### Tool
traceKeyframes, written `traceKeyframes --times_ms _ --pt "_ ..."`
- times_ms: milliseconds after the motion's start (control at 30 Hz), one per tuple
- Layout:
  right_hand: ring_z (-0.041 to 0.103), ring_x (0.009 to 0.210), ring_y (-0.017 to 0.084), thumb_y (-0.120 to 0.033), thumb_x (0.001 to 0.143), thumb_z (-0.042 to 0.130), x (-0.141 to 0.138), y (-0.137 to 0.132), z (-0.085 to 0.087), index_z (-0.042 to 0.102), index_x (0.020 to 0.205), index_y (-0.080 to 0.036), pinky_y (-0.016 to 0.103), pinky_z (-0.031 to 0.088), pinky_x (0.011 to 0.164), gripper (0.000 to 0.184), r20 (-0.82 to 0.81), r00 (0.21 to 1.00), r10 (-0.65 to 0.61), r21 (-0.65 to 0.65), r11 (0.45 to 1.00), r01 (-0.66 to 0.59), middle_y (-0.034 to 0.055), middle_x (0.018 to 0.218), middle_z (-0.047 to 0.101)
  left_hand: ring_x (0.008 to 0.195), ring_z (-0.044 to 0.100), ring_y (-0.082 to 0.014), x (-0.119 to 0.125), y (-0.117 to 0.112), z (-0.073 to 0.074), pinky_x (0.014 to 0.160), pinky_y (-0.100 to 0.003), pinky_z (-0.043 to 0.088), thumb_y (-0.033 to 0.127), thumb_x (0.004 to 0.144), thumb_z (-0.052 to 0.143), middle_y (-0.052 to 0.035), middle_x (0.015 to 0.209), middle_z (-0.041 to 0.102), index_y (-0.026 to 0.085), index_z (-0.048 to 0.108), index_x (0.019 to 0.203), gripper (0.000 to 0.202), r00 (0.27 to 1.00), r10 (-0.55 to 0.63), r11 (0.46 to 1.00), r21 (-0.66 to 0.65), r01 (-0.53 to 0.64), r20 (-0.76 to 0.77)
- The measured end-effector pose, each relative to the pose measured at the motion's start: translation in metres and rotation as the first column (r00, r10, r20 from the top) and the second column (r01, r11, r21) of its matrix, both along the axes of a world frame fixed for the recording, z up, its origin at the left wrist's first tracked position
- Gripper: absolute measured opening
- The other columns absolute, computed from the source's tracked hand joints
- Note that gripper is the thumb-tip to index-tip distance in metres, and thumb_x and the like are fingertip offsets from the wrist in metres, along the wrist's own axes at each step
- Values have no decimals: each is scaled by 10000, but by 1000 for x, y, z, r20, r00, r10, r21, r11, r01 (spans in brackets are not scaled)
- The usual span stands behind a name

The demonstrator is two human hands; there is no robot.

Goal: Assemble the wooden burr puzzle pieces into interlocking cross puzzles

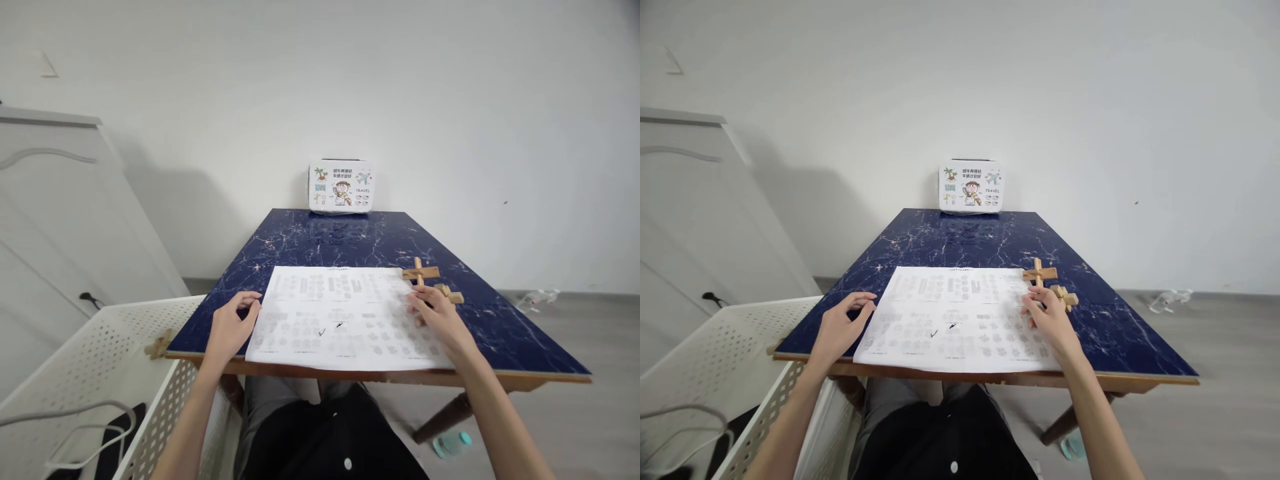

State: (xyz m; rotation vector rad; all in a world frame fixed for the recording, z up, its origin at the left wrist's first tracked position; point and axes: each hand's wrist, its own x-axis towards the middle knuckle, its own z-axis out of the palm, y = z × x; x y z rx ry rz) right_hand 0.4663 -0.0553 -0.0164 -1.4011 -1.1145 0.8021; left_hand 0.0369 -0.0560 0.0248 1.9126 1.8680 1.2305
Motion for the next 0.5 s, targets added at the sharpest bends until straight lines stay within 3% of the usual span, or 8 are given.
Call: traceKeyframes --times_ms 267,367,500 --pt "746 702 232 -462 834 722 3 38 2 290 1476 -261 293 546 450 799 68 997 -33 47 998 30 146 1190 686 918 733 -230 -1 1 -1 867 -314 541 383 855 592 -23 960 797 253 740 1013 253 1000 -2 1000 0 2 -6" --pt "745 688 219 -450 850 675 3 50 1 454 1372 -221 279 526 451 611 207 977 -52 40 998 45 149 1188 692 918 732 -230 -1 1 -2 874 -319 536 381 857 588 -25 953 795 250 739 1013 253 1000 0 1000 -8 0 0" --pt "695 659 219 -493 889 625 -4 45 4 594 1100 -191 272 486 488 369 297 952 -74 112 993 43 91 880 722 925 730 -227 -2 1 -4 894 -326 524 381 872 584 -22 953 790 248 732 1022 249 1000 -8 1000 -5 8 3"
